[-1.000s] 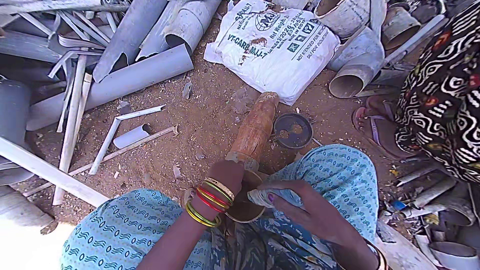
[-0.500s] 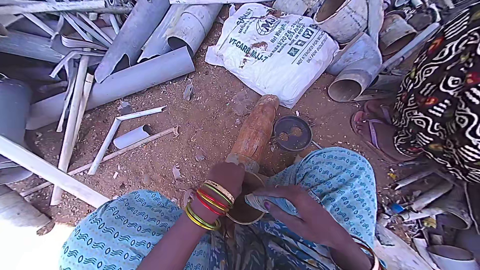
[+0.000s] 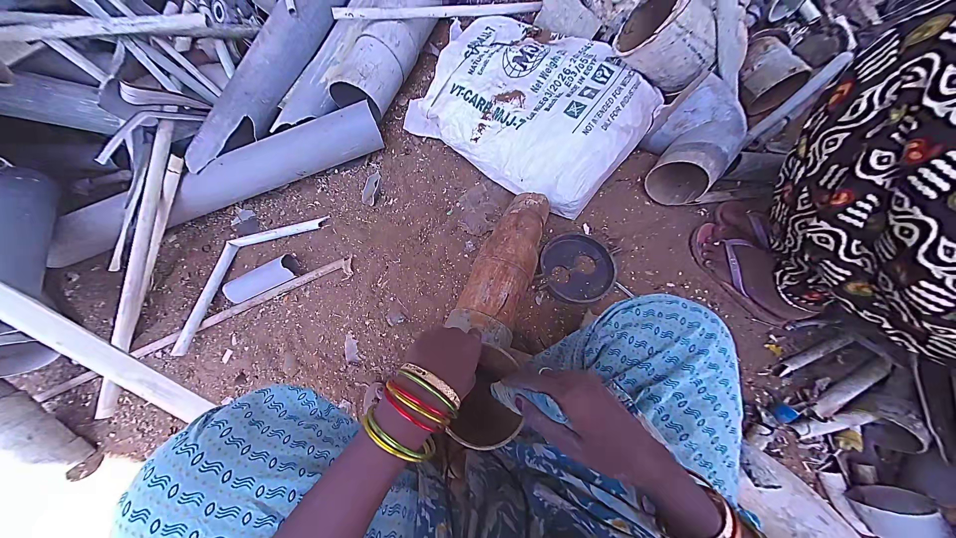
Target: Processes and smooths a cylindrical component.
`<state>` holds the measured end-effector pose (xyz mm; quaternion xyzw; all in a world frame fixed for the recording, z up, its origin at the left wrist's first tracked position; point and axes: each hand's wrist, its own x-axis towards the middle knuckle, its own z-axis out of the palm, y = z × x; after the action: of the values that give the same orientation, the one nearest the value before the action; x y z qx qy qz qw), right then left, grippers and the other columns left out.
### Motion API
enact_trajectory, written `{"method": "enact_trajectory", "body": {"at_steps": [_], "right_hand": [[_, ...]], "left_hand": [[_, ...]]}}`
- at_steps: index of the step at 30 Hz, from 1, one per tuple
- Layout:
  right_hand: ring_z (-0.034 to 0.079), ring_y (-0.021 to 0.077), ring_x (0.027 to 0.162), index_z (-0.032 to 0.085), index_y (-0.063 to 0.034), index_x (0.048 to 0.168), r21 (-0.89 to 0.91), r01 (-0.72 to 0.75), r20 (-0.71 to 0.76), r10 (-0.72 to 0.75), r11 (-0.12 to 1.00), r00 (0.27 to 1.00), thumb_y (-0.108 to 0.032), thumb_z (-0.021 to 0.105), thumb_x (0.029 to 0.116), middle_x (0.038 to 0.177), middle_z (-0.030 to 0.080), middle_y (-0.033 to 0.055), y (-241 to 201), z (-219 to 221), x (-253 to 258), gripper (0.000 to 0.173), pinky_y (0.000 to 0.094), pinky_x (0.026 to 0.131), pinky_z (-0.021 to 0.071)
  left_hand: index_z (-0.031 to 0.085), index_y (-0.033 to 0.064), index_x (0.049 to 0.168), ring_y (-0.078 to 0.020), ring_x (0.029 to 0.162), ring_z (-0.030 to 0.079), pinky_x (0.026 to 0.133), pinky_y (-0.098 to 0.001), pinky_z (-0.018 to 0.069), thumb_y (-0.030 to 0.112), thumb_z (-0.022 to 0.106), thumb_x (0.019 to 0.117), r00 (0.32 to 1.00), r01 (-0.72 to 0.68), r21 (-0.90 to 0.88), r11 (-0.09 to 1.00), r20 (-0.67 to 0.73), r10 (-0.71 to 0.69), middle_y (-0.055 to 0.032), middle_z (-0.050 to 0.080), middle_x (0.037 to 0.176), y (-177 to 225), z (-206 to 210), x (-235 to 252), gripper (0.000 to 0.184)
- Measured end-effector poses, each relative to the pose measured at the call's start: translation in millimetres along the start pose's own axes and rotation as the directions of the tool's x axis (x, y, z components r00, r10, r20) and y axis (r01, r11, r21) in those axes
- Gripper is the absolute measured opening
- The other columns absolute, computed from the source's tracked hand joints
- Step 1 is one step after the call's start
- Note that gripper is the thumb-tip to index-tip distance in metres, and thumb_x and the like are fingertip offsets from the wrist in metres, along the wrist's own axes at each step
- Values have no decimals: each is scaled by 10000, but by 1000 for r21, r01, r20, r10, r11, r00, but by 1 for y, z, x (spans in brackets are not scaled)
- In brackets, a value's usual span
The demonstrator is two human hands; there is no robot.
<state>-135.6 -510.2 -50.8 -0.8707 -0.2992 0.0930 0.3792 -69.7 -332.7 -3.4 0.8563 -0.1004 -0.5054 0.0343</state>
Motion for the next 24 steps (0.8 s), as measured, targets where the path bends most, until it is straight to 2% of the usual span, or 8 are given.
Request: {"method": "enact_trajectory", "body": {"at_steps": [3, 5, 7, 10, 13, 15, 18, 24], "right_hand": [[712, 265, 751, 757, -3, 1031, 93, 45, -29, -43, 995, 999, -180, 511, 942, 835, 729, 152, -2, 2, 0, 317, 396, 640, 534], [718, 250, 825, 745, 10, 1066, 179, -72, -7, 74, 981, 997, -185, 497, 962, 925, 742, 169, 0, -1, 2, 332, 405, 724, 544], [682, 185, 780, 737, 8, 1102, 233, -158, 26, 156, 960, 987, -200, 480, 978, 962, 733, 154, 4, -6, 3, 353, 349, 722, 547], [726, 237, 857, 747, 12, 1078, 199, -40, -2, 41, 979, 999, -176, 504, 965, 966, 752, 168, 1, -5, -1, 328, 388, 760, 553], [696, 210, 731, 747, -4, 1018, 138, 112, -59, -105, 984, 993, -180, 505, 951, 809, 720, 137, -4, 4, -1, 307, 328, 627, 516], [698, 238, 715, 749, -14, 1026, 62, 69, -58, -65, 996, 996, -187, 504, 955, 798, 716, 135, -4, 5, 0, 309, 362, 622, 529], [708, 372, 700, 746, 19, 1039, -102, -21, -23, 18, 995, 1000, -163, 544, 940, 788, 695, 190, -2, 8, 2, 289, 493, 591, 548], [681, 245, 677, 748, -22, 1036, 78, 129, -40, -126, 989, 991, -185, 506, 949, 773, 698, 131, -4, 4, -1, 304, 363, 576, 511]], "left_hand": [[396, 2, 1529, -482, 1280, 547, 1018, -603, 446, 46, 450, 1061, 1000, -2, -5, 1000, 1, 2, -311, 572, 1348, 0, 1, 0, 473], [400, 1, 1529, -486, 1288, 541, 1022, -606, 443, 42, 450, 1060, 1000, 12, -2, 1000, 2, -12, -313, 569, 1354, 0, 2, -1, 473], [390, 4, 1534, -482, 1291, 540, 1023, -606, 443, 52, 445, 1066, 1000, 19, 6, 1000, 7, -19, -312, 566, 1358, 0, 1, -1, 474], [389, 18, 1544, -481, 1280, 550, 1012, -611, 450, 57, 444, 1066, 1000, 9, 1, 1000, -2, -9, -304, 574, 1357, 0, 1, -1, 483], [414, 11, 1522, -481, 1270, 556, 1006, -607, 454, 56, 458, 1061, 1000, -1, -4, 1000, -6, 1, -303, 581, 1341, 0, 3, 0, 465], [416, 0, 1517, -484, 1270, 555, 1007, -608, 453, 49, 459, 1059, 1000, -1, 1, 1000, -2, 1, -308, 579, 1341, 0, 3, 1, 462], [416, 4, 1519, -479, 1272, 555, 1006, -607, 453, 55, 466, 1058, 1000, 3, 7, 1000, 2, -3, -302, 580, 1342, 0, 2, 0, 467], [452, 5, 1482, -475, 1267, 560, 989, -606, 467, 58, 462, 1059, 1000, 11, 20, 1000, 8, -11, -296, 586, 1332, 3, 3, 0, 426]]}}
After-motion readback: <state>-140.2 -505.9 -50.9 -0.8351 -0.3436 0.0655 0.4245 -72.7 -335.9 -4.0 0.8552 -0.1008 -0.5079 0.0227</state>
